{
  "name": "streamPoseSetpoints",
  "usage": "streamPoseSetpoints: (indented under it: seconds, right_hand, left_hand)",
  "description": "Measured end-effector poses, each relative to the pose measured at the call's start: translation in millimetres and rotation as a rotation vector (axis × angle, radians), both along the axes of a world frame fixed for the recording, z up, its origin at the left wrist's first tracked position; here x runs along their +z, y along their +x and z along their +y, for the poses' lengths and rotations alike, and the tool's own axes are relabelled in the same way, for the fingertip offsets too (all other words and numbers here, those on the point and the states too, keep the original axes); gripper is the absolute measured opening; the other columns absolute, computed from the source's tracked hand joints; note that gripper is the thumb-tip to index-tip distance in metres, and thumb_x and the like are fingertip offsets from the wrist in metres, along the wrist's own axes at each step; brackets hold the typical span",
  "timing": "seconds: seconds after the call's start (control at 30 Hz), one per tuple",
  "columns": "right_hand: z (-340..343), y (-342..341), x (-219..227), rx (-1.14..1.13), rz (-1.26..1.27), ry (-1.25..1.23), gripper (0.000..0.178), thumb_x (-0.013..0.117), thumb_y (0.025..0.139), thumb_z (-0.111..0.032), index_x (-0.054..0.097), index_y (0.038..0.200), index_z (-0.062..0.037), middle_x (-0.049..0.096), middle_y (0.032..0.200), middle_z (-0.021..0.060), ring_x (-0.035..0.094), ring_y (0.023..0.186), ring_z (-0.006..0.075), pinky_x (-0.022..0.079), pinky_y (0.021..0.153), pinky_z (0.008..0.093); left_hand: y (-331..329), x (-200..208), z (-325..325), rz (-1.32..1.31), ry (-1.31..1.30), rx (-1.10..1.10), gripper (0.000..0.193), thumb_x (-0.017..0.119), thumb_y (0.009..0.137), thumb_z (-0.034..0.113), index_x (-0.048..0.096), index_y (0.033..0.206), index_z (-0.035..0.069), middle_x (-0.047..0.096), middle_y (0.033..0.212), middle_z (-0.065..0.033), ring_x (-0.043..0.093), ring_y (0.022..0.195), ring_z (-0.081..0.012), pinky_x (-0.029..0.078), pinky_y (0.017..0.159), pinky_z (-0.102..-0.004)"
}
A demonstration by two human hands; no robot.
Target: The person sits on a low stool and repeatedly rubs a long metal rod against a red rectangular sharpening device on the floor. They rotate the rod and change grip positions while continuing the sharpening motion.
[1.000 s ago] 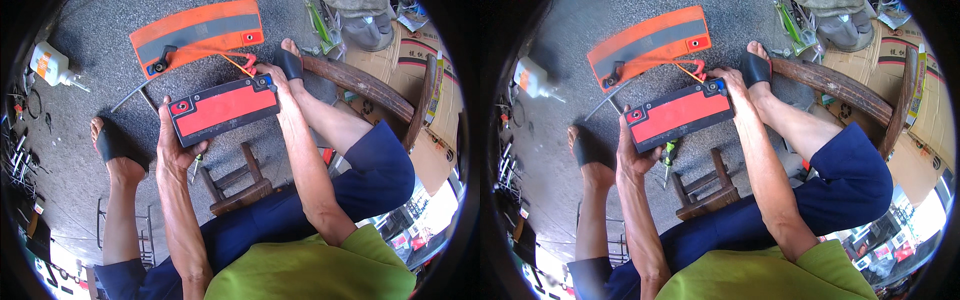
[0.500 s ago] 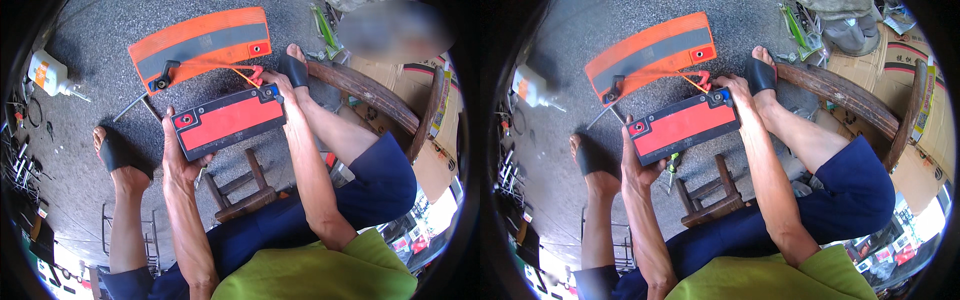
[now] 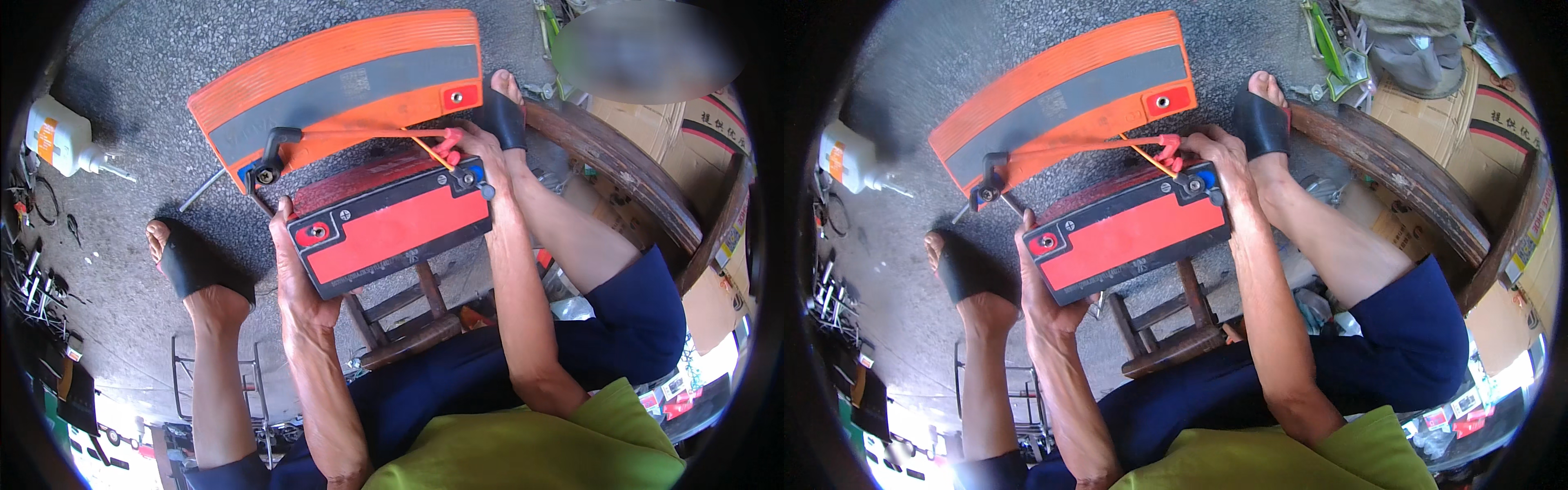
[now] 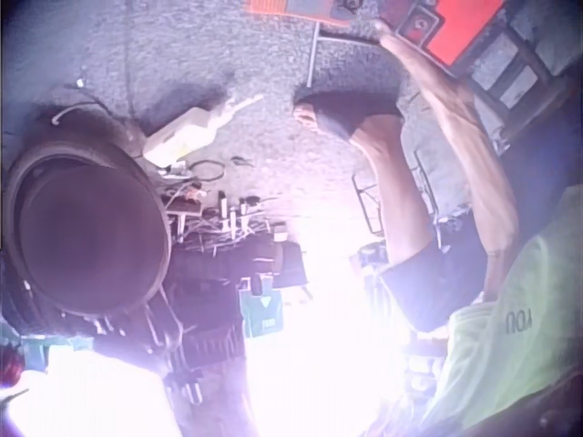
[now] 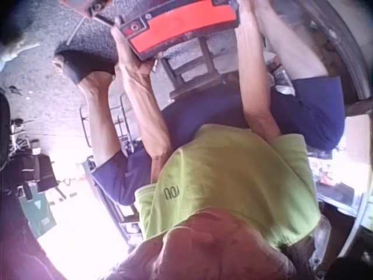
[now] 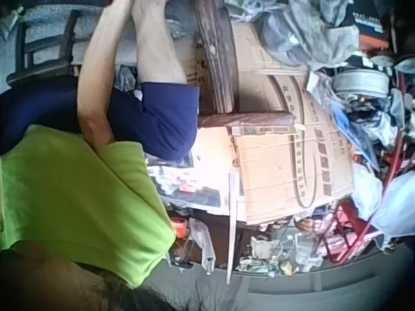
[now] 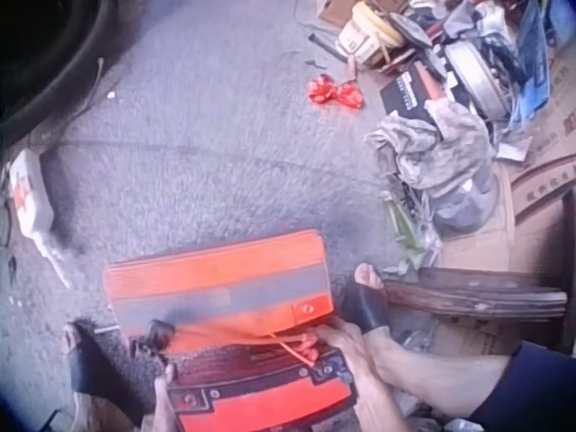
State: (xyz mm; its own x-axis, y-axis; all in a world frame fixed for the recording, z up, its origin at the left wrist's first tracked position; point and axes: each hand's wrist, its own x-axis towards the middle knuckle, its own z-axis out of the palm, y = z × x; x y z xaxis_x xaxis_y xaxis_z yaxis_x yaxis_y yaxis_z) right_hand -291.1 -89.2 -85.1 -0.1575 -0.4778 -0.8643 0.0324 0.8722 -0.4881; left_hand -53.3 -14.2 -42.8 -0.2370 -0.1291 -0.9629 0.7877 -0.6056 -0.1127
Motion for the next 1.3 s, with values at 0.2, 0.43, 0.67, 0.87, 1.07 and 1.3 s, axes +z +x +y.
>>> streamPoseSetpoints:
  seconds: [0.2,0.43,0.67,0.87,1.07,1.3]
  right_hand:
    - [4,-2,-7,-0.050,-0.040,0.034,0.033,0.061,0.082,-0.015,0.061,0.107,0.0065,0.067,0.083,0.0105,0.064,0.075,0.0141,0.051,0.072,0.0236]
    - [1,-1,-5,-0.109,0.002,0.080,0.030,0.063,0.083,-0.015,0.061,0.104,0.0051,0.067,0.082,0.0101,0.064,0.074,0.0143,0.051,0.072,0.0238]
    - [2,-2,3,-0.128,0.018,0.083,0.028,0.065,0.083,-0.016,0.061,0.102,0.0035,0.067,0.083,0.0094,0.064,0.074,0.0140,0.051,0.072,0.0240]
    - [4,-5,-5,-0.119,-0.012,0.075,0.026,0.067,0.083,-0.017,0.060,0.099,0.0022,0.067,0.084,0.0088,0.064,0.074,0.0137,0.051,0.072,0.0243]
    - [31,-6,-8,-0.069,0.057,-0.046,0.025,0.067,0.083,-0.016,0.062,0.099,0.0020,0.067,0.085,0.0082,0.063,0.075,0.0131,0.051,0.071,0.0249]
    - [61,-23,-30,0.083,0.160,-0.171,0.028,0.064,0.091,-0.014,0.056,0.110,0.0047,0.070,0.099,0.0149,0.068,0.089,0.0183,0.055,0.079,0.0278]
  left_hand:
    - [-7,-5,-3,-0.126,0.089,0.101,0.054,0.061,0.088,0.053,0.062,0.113,0.006,0.071,0.102,-0.0096,0.069,0.088,-0.0209,0.058,0.080,-0.0366]
    - [-14,-5,-5,-0.288,0.150,0.127,0.052,0.063,0.088,0.051,0.060,0.115,0.006,0.070,0.104,-0.0085,0.069,0.086,-0.0200,0.058,0.080,-0.0353]
    - [-8,-4,-1,-0.250,0.069,0.046,0.054,0.063,0.088,0.053,0.058,0.118,0.007,0.069,0.104,-0.0077,0.069,0.089,-0.0180,0.059,0.077,-0.0334]
    - [-12,0,-6,-0.212,0.058,0.095,0.054,0.065,0.087,0.052,0.058,0.115,0.007,0.069,0.101,-0.0081,0.069,0.085,-0.0178,0.060,0.074,-0.0328]
    - [-11,-5,23,-0.169,0.005,0.038,0.055,0.063,0.085,0.051,0.058,0.117,0.006,0.066,0.106,-0.0115,0.066,0.091,-0.0216,0.056,0.078,-0.0365]
    - [-16,-24,46,-0.102,-0.203,0.024,0.055,0.056,0.090,0.054,0.057,0.120,0.008,0.067,0.107,-0.0088,0.068,0.092,-0.0205,0.057,0.081,-0.0358]
